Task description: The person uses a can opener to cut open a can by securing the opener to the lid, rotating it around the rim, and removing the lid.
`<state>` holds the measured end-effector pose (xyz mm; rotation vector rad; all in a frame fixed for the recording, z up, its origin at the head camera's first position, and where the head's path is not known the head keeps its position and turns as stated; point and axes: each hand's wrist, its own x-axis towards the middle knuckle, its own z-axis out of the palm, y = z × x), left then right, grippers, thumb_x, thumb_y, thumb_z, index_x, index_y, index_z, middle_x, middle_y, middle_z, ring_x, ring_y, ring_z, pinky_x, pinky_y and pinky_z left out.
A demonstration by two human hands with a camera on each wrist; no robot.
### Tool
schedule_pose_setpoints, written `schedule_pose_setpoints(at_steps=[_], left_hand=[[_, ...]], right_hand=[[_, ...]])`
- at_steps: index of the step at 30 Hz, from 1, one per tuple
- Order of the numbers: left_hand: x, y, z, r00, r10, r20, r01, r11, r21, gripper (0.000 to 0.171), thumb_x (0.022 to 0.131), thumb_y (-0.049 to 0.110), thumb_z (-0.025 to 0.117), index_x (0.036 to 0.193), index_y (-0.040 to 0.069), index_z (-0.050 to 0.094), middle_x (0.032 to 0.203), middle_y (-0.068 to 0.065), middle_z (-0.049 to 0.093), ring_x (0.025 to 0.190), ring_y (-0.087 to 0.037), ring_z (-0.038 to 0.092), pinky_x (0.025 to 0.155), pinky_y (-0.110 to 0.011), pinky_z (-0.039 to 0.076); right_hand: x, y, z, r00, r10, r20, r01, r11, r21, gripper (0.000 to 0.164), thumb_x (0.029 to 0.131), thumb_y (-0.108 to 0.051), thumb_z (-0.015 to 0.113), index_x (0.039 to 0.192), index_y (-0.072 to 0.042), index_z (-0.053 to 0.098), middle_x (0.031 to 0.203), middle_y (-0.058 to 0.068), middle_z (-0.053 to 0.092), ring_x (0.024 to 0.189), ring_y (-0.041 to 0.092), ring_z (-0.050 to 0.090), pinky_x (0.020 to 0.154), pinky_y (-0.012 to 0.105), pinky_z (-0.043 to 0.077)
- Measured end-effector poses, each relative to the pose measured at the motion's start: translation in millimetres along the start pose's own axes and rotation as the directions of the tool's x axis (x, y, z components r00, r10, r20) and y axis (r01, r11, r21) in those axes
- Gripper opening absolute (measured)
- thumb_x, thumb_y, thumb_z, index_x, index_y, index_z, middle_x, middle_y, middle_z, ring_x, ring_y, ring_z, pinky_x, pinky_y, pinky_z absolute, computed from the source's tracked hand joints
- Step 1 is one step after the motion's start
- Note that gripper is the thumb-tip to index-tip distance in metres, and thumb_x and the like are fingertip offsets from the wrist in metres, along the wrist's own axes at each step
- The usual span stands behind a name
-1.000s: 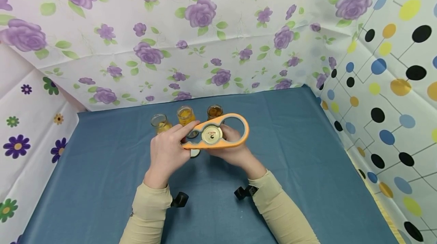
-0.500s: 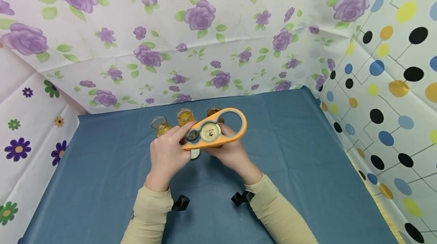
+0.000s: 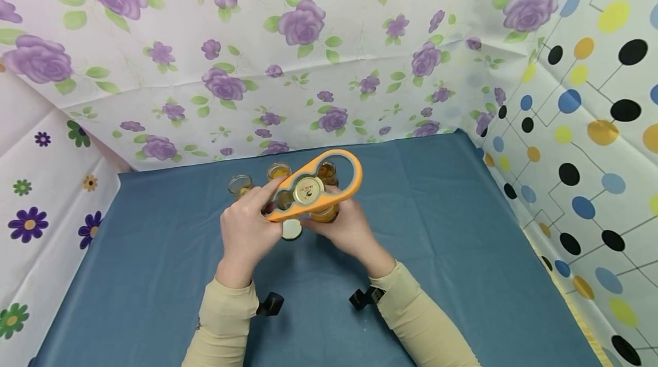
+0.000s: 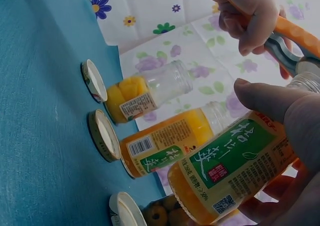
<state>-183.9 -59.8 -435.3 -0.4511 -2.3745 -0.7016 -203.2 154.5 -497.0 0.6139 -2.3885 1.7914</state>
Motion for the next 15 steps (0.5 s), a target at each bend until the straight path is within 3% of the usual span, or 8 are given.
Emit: schedule_pose_setpoints(at_steps=[8, 15], left_hand=[[0.7, -2.0, -3.5, 0.996, -0.057, -0.068, 0.053, 0.997, -0.052, 0.063, 0.075, -0.012, 0.065, 0.130, 0.015, 0.079, 0.070, -0.001, 0.058, 0.050, -0.015, 0.041, 0.046, -0.034, 0.030], [1.5, -4.2, -6.9, 0.992, -0.085, -0.097, 0.079, 0.995, -0.065, 0.063, 0.077, -0.011, 0.064, 0.132, 0.016, 0.079, 0.070, -0.002, 0.059, 0.049, -0.015, 0.040, 0.047, -0.035, 0.030]], right_hand=[[-2.7, -6.4, -7.1, 0.990, 0.138, -0.018, -0.139, 0.987, -0.081, 0.057, 0.090, -0.032, 0.090, 0.139, -0.024, 0.064, 0.125, -0.001, 0.069, 0.108, 0.018, 0.069, 0.087, 0.047, 0.059], [0.7, -11.7, -17.9, 0.992, 0.118, -0.052, -0.122, 0.989, -0.088, 0.061, 0.090, -0.026, 0.090, 0.143, -0.024, 0.060, 0.130, 0.001, 0.066, 0.115, 0.023, 0.068, 0.089, 0.049, 0.060]])
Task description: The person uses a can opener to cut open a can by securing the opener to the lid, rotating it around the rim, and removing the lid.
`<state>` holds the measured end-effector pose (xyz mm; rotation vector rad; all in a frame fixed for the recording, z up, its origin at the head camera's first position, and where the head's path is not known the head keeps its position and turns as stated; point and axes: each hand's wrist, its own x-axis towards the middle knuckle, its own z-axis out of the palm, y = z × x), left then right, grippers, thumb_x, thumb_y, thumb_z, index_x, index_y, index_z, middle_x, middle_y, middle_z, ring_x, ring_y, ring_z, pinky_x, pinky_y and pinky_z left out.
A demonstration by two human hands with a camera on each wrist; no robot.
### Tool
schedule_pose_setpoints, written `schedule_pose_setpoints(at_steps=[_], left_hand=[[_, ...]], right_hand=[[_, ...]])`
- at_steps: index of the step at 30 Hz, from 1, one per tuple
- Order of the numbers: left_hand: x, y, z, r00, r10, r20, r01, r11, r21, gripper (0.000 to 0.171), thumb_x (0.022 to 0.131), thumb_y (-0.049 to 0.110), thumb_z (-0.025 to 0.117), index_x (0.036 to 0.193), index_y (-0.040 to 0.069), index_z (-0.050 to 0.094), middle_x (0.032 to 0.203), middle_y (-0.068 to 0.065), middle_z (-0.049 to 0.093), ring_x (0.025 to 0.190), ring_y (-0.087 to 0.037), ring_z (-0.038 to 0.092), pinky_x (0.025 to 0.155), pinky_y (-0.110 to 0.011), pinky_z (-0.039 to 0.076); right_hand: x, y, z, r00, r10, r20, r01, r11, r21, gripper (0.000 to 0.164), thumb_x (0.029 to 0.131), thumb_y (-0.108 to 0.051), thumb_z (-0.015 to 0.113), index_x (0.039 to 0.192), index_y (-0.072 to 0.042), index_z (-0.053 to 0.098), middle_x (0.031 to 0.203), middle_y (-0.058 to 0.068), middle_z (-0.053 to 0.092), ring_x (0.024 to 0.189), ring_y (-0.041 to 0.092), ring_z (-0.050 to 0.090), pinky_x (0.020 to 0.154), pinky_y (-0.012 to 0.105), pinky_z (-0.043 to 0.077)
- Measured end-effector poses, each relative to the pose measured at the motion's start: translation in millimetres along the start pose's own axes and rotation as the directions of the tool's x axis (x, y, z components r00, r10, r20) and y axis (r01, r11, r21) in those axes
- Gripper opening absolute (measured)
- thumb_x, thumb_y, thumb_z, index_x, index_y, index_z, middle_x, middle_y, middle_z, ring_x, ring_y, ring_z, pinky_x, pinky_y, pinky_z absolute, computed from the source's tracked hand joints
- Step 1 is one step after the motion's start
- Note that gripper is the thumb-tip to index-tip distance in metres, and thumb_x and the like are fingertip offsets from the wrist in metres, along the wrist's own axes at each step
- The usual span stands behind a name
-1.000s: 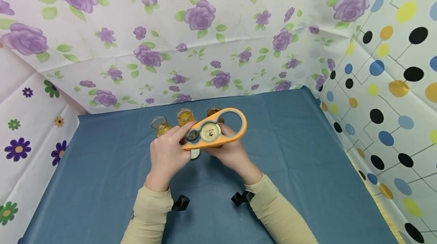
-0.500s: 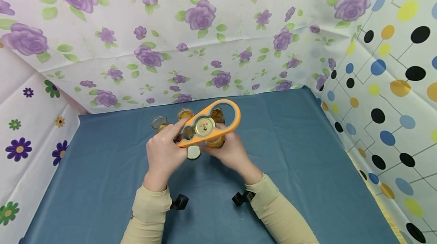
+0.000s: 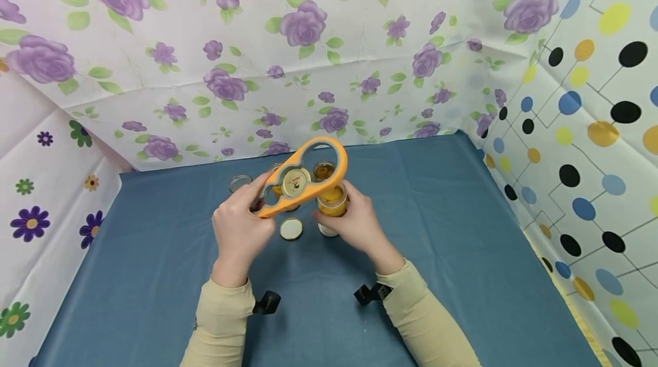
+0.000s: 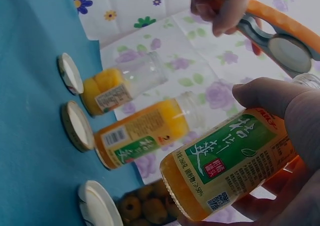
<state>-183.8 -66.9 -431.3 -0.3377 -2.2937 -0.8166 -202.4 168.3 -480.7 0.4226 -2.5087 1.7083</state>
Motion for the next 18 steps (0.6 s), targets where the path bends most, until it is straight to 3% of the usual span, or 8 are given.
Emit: schedule_pose_setpoints(at_steps=[10, 18], left_hand=[[0.7, -1.9, -1.4, 1.000, -0.004, 0.015, 0.004, 1.000, 0.002, 0.064, 0.076, -0.011, 0.065, 0.132, 0.017, 0.079, 0.069, -0.001, 0.057, 0.050, -0.015, 0.039, 0.047, -0.034, 0.029], [1.3, -4.2, -3.2, 1.000, -0.005, 0.014, 0.004, 1.000, 0.005, 0.060, 0.080, -0.008, 0.066, 0.132, 0.018, 0.079, 0.068, 0.000, 0.056, 0.051, -0.014, 0.040, 0.047, -0.035, 0.030]], right_hand=[[3.7, 1.6, -21.2, 0.993, 0.049, -0.106, -0.048, 0.999, 0.010, 0.067, 0.089, -0.032, 0.091, 0.143, -0.017, 0.054, 0.127, 0.005, 0.066, 0.112, 0.026, 0.067, 0.090, 0.053, 0.057], [9.8, 18.4, -34.8, 0.978, 0.056, -0.201, -0.061, 0.998, -0.020, 0.067, 0.089, -0.029, 0.091, 0.145, -0.016, 0.055, 0.128, 0.010, 0.064, 0.110, 0.029, 0.065, 0.089, 0.052, 0.054]])
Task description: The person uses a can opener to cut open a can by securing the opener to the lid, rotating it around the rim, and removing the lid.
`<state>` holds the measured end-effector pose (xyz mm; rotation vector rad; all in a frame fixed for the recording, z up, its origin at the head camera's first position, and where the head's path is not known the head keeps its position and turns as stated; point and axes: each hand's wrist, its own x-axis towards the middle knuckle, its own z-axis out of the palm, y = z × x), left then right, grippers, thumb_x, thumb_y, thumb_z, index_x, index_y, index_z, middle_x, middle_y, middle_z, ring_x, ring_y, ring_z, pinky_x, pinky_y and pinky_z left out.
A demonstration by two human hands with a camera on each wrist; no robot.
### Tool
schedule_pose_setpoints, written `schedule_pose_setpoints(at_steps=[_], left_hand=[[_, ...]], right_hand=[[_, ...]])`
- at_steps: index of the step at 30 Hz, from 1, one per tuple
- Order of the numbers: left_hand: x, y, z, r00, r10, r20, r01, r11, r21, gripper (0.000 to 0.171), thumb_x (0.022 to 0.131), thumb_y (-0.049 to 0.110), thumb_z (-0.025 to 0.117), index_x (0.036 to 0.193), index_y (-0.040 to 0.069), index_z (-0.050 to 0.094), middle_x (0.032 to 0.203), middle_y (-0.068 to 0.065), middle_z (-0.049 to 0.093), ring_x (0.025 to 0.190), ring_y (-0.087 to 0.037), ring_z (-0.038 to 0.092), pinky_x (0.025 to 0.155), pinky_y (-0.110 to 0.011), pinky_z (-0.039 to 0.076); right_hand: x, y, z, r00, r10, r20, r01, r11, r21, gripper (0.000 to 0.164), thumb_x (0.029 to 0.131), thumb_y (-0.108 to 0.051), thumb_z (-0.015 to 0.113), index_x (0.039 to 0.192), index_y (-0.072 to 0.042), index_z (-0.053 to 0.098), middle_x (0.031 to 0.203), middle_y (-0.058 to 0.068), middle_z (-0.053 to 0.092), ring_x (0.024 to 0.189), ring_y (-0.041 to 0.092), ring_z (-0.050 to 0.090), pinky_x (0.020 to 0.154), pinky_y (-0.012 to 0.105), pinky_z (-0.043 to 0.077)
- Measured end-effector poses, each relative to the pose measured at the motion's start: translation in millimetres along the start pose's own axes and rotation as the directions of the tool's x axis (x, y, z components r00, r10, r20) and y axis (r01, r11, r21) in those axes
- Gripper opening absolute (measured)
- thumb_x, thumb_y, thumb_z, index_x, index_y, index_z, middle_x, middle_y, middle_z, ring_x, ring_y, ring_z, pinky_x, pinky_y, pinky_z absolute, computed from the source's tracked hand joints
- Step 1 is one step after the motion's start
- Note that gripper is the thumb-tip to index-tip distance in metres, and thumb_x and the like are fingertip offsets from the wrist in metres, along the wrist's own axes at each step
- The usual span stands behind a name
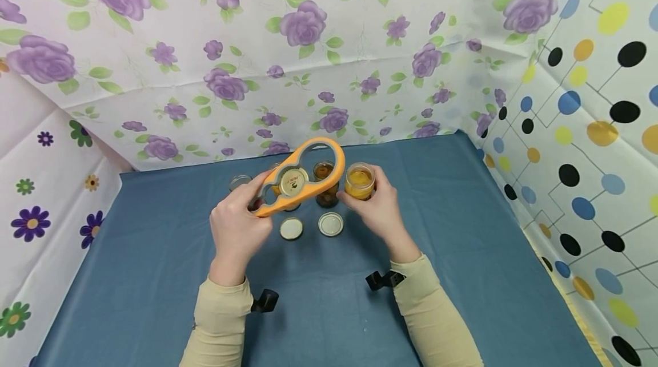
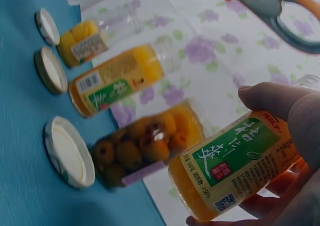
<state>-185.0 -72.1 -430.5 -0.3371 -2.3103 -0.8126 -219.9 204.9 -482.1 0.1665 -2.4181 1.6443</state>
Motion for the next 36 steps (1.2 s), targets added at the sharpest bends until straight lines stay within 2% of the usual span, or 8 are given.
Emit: schedule_pose_setpoints(at_steps=[11, 19, 26, 36], left_hand=[[0.3, -1.7, -0.3, 1.000, 0.002, 0.007, -0.002, 1.000, 0.002, 0.059, 0.081, -0.008, 0.066, 0.132, 0.018, 0.078, 0.069, 0.000, 0.056, 0.051, -0.014, 0.041, 0.047, -0.035, 0.031], [0.7, -0.4, -1.0, 1.000, 0.001, 0.006, -0.001, 1.000, -0.004, 0.058, 0.081, -0.009, 0.066, 0.132, 0.017, 0.079, 0.067, 0.000, 0.056, 0.050, -0.015, 0.040, 0.047, -0.035, 0.031], [0.5, -0.3, 0.7, 1.000, 0.006, 0.018, -0.005, 1.000, -0.003, 0.061, 0.080, -0.010, 0.065, 0.133, 0.017, 0.078, 0.067, 0.000, 0.055, 0.050, -0.014, 0.038, 0.047, -0.035, 0.030], [-0.8, 0.4, 3.9, 1.000, 0.008, 0.030, -0.008, 1.000, 0.005, 0.064, 0.078, -0.011, 0.064, 0.134, 0.017, 0.078, 0.068, 0.000, 0.055, 0.050, -0.015, 0.037, 0.047, -0.035, 0.029]], right_hand=[[14.0, 28.6, -6.2, 0.995, 0.084, -0.062, -0.084, 0.996, 0.001, 0.068, 0.092, -0.031, 0.088, 0.147, -0.012, 0.053, 0.127, 0.016, 0.063, 0.111, 0.035, 0.064, 0.092, 0.055, 0.052], [22.8, 59.0, -7.2, 0.989, 0.138, -0.044, -0.139, 0.990, -0.005, 0.072, 0.094, -0.032, 0.086, 0.152, -0.013, 0.048, 0.135, 0.017, 0.059, 0.119, 0.037, 0.061, 0.101, 0.059, 0.049], [22.7, 70.1, -7.4, 0.987, 0.159, -0.036, -0.159, 0.987, -0.007, 0.075, 0.092, -0.032, 0.088, 0.154, -0.014, 0.049, 0.138, 0.017, 0.059, 0.125, 0.039, 0.059, 0.107, 0.060, 0.047], [33.7, 79.8, -7.5, 0.981, 0.193, -0.008, -0.193, 0.981, 0.029, 0.075, 0.093, -0.041, 0.085, 0.156, -0.023, 0.048, 0.136, 0.014, 0.059, 0.123, 0.037, 0.060, 0.102, 0.059, 0.049]])
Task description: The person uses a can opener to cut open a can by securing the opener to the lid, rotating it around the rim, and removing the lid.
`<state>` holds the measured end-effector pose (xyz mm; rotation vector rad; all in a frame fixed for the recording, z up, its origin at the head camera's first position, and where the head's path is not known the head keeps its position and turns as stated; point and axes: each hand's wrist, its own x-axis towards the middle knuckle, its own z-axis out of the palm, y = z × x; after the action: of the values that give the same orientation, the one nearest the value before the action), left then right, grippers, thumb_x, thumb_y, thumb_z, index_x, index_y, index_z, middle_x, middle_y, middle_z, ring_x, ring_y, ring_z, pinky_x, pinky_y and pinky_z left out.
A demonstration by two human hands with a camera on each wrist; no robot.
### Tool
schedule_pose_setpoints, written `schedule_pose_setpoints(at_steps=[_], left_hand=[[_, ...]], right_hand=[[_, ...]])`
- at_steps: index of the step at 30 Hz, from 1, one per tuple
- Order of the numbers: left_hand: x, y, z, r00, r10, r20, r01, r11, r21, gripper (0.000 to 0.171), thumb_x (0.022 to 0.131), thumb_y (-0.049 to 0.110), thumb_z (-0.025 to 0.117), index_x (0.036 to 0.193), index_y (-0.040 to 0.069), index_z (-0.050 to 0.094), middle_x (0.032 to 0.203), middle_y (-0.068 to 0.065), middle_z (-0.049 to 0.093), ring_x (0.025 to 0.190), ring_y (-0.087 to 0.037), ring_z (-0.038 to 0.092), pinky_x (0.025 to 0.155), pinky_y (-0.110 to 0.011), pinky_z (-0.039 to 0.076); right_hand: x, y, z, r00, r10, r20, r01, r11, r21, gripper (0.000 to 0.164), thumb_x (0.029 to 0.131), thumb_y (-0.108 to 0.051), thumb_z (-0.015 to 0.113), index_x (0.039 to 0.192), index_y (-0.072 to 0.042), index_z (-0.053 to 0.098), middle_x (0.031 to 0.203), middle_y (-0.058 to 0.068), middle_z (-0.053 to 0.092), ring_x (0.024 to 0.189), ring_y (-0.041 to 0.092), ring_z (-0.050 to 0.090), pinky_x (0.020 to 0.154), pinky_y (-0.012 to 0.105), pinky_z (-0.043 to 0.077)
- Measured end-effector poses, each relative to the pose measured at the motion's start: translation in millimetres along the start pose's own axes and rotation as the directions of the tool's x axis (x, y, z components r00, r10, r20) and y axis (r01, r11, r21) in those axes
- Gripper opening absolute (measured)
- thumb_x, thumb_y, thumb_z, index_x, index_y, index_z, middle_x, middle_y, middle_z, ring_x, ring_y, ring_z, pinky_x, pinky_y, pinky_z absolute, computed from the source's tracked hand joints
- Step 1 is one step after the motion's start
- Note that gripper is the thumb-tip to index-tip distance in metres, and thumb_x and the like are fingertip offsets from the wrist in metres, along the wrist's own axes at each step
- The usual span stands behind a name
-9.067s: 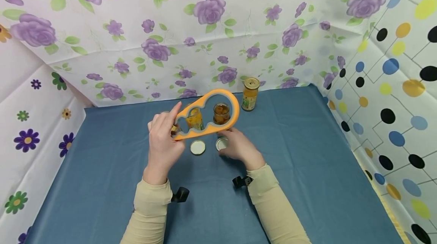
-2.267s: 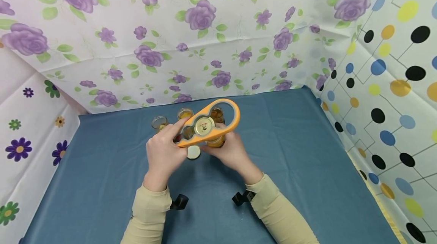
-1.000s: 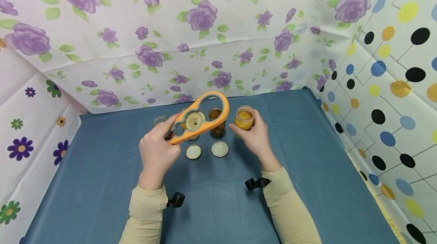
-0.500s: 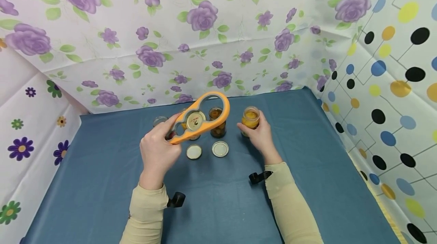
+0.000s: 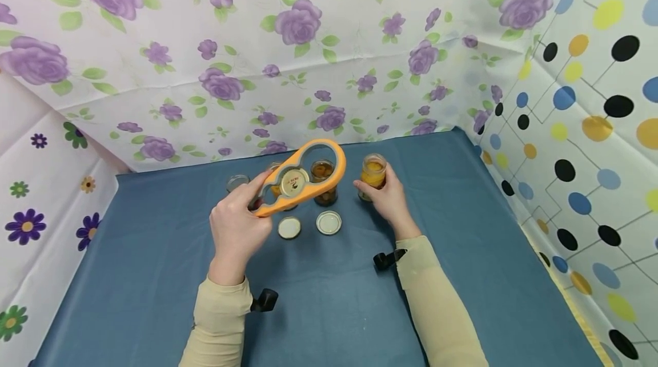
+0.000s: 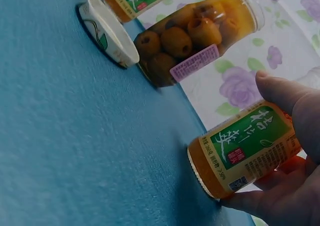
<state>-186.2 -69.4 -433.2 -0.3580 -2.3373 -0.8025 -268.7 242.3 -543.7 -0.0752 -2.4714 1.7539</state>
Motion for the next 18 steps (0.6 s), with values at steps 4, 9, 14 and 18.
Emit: schedule_pose_setpoints(at_steps=[4, 9, 14, 18], left_hand=[[0.0, 0.2, -0.8, 1.000, 0.003, 0.004, -0.003, 1.000, 0.000, 0.064, 0.078, -0.011, 0.064, 0.133, 0.018, 0.078, 0.068, 0.000, 0.056, 0.050, -0.015, 0.038, 0.047, -0.035, 0.029], [0.0, 0.7, -1.3, 1.000, 0.006, 0.000, -0.006, 1.000, 0.000, 0.064, 0.078, -0.011, 0.064, 0.133, 0.018, 0.078, 0.068, 0.000, 0.056, 0.050, -0.015, 0.038, 0.047, -0.035, 0.029], [0.2, 1.2, -1.1, 1.000, 0.007, -0.003, -0.007, 1.000, 0.000, 0.064, 0.078, -0.010, 0.064, 0.133, 0.018, 0.078, 0.067, 0.001, 0.054, 0.050, -0.014, 0.037, 0.047, -0.034, 0.029], [0.2, 1.7, -1.0, 1.000, 0.006, -0.002, -0.006, 1.000, 0.001, 0.063, 0.078, -0.010, 0.065, 0.133, 0.018, 0.078, 0.066, 0.001, 0.053, 0.050, -0.014, 0.036, 0.047, -0.034, 0.029]], right_hand=[[6.7, 1.1, 2.4, 1.000, -0.010, 0.018, 0.010, 1.000, -0.013, 0.074, 0.095, -0.041, 0.083, 0.157, -0.023, 0.047, 0.139, 0.016, 0.059, 0.124, 0.037, 0.059, 0.103, 0.059, 0.049], [12.0, 1.0, 5.7, 1.000, 0.005, 0.013, -0.005, 1.000, -0.022, 0.072, 0.096, -0.038, 0.082, 0.157, -0.022, 0.046, 0.137, 0.017, 0.059, 0.120, 0.038, 0.060, 0.100, 0.058, 0.051], [11.9, 0.2, 7.3, 1.000, 0.024, -0.001, -0.024, 1.000, -0.015, 0.072, 0.096, -0.037, 0.082, 0.156, -0.020, 0.046, 0.137, 0.017, 0.059, 0.120, 0.039, 0.061, 0.099, 0.058, 0.052], [8.3, 3.4, 7.7, 0.998, 0.064, 0.001, -0.064, 0.998, -0.017, 0.074, 0.095, -0.038, 0.084, 0.155, -0.017, 0.046, 0.139, 0.017, 0.058, 0.124, 0.039, 0.059, 0.102, 0.058, 0.050]])
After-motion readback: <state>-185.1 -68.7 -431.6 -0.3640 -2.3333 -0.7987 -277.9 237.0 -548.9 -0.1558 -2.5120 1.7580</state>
